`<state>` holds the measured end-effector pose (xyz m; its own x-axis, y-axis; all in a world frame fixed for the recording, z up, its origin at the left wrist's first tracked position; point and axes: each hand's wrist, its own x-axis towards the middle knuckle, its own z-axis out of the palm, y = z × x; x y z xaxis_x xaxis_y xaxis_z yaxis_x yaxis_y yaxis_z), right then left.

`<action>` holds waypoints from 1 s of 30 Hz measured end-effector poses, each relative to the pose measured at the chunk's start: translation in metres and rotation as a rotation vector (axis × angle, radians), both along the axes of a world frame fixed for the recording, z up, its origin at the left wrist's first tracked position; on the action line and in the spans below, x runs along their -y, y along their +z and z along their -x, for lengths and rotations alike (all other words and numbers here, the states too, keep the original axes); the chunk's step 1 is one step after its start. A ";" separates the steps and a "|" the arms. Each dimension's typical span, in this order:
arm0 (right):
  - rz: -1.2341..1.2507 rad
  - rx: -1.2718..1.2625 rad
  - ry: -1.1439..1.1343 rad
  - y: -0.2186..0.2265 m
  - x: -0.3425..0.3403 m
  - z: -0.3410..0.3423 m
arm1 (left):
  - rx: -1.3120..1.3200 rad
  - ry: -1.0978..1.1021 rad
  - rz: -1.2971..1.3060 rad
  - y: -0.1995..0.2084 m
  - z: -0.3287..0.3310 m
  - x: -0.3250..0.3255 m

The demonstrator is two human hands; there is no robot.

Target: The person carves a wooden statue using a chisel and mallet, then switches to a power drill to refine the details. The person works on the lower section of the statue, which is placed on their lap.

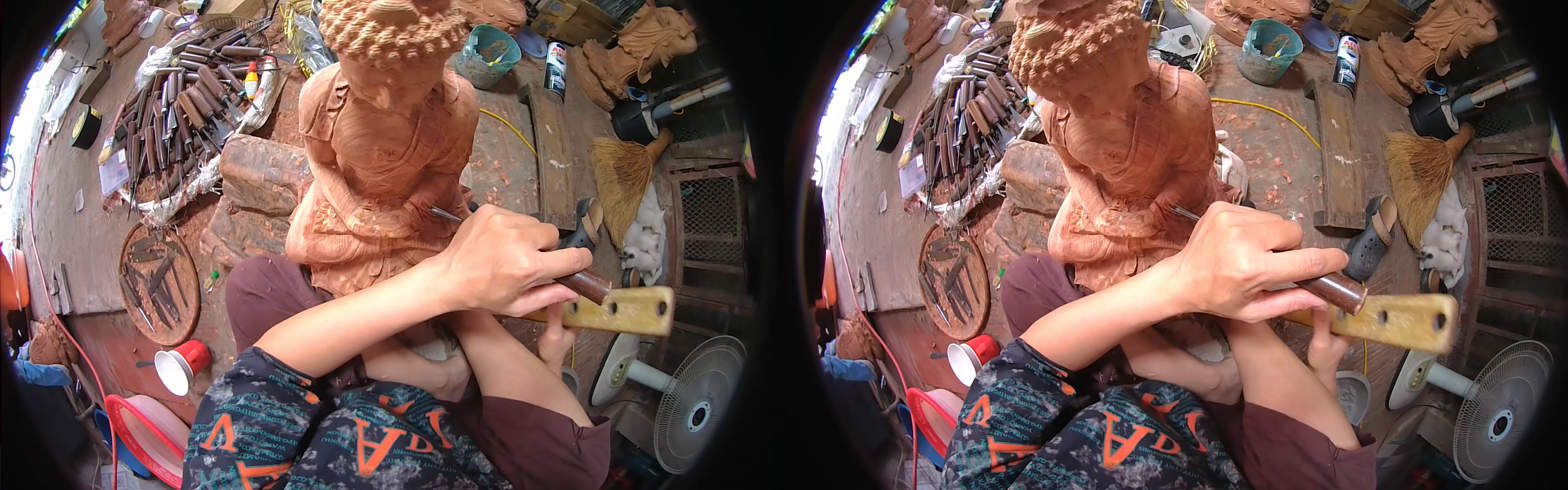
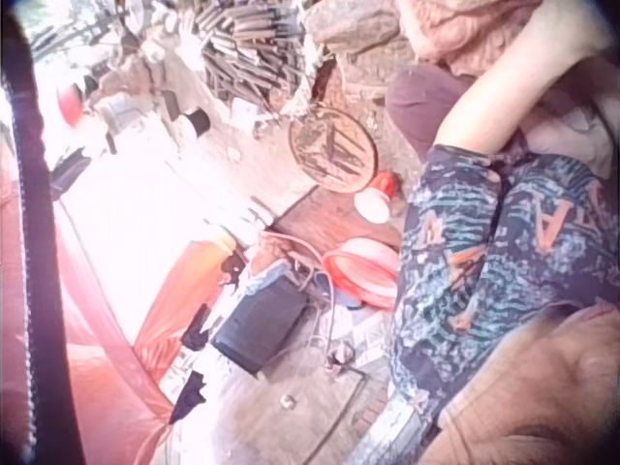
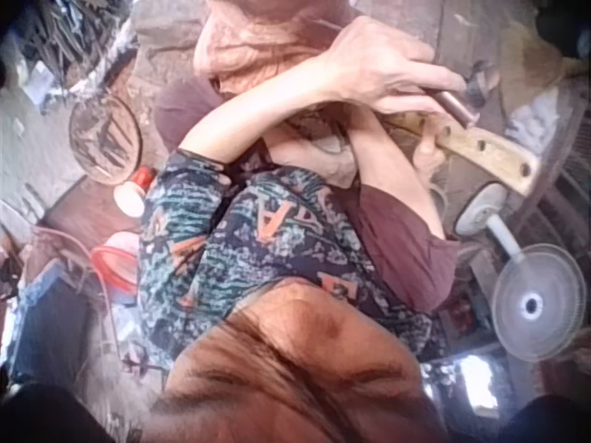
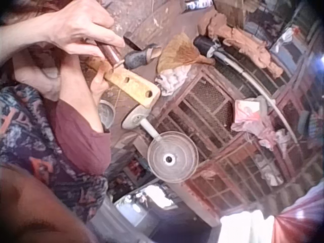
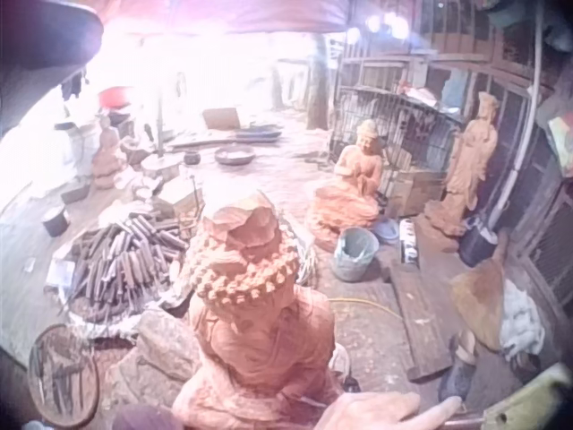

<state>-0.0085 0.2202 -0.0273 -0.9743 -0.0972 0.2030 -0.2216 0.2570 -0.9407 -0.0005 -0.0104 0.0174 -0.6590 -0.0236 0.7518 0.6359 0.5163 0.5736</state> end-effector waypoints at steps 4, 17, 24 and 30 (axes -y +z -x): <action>0.045 -0.105 0.261 0.016 -0.011 0.014 | 0.036 0.039 0.036 -0.005 -0.002 0.001; -0.452 -0.325 0.002 0.021 -0.008 0.010 | 0.019 0.039 -0.030 -0.007 0.000 -0.002; -0.499 -0.332 -0.012 0.033 0.002 0.010 | 0.032 0.056 -0.007 -0.007 0.000 0.001; -0.145 -0.128 0.112 0.040 -0.006 0.015 | -0.015 0.060 -0.091 -0.005 0.001 0.002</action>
